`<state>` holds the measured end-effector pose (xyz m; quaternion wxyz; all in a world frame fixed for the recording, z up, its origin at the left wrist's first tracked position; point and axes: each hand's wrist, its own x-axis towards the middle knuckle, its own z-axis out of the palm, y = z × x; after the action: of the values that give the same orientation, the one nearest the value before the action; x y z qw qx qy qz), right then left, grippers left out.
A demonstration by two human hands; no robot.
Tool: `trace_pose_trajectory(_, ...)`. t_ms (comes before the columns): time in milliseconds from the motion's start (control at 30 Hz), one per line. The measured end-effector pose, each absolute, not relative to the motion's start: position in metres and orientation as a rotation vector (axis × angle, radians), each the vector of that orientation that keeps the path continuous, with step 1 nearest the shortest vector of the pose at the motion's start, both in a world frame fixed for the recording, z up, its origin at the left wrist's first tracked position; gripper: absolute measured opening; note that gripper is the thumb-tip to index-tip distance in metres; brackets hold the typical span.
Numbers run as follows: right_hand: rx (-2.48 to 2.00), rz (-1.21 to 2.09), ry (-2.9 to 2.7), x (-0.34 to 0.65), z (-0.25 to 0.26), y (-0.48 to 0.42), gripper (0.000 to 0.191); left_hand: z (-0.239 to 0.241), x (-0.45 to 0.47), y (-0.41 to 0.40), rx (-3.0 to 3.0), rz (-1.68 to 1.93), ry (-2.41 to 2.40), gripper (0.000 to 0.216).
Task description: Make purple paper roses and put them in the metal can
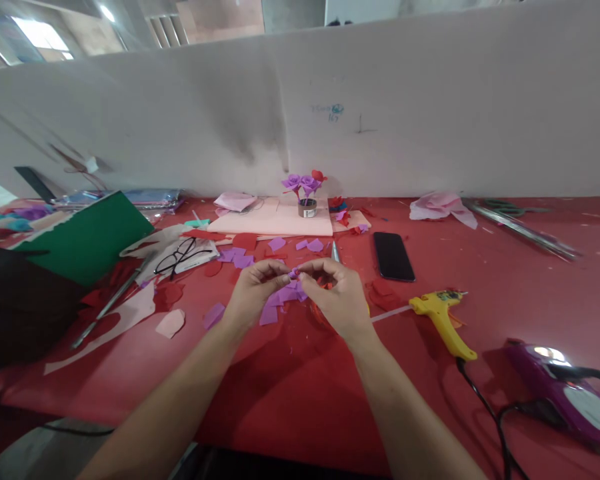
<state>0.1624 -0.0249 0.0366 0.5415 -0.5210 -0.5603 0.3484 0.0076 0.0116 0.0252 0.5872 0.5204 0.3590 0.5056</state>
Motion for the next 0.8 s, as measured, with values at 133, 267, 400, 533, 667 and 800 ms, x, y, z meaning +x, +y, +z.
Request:
trace_pose_trajectory(133,-1.252,0.807,-1.336,0.1619,0.0369,-0.0258,0.012,0.025,0.0074,0.0115,1.211,1.189,0.831,0.013)
trace_pose_trajectory(267,-1.253,0.779,-1.357,0.161,0.038,-0.0264,0.011,0.0251,0.0075,0.0111,1.232,1.188,0.842,0.014)
trace_pose_trajectory(400,-1.25,0.754,-1.369,0.1607,0.039,-0.0269,0.011,0.0259,0.0084,0.0108,1.223,1.2,0.846,0.015)
trace_pose_trajectory(533,-1.26,0.73,-1.365,0.1609,0.0373,-0.0266,0.009,0.0249,0.0085,0.0112,1.207,1.183,0.834,0.015)
trace_pose_trajectory(667,-1.265,0.756,-1.326,0.1611,0.0341,-0.0253,0.009,0.0235,0.0078,0.0113,1.169,1.118,0.791,0.014)
trace_pose_trajectory(800,-1.237,0.82,-1.272,0.1612,0.0321,-0.0242,0.01,0.0226,0.0071,0.0113,1.14,1.062,0.739,0.013)
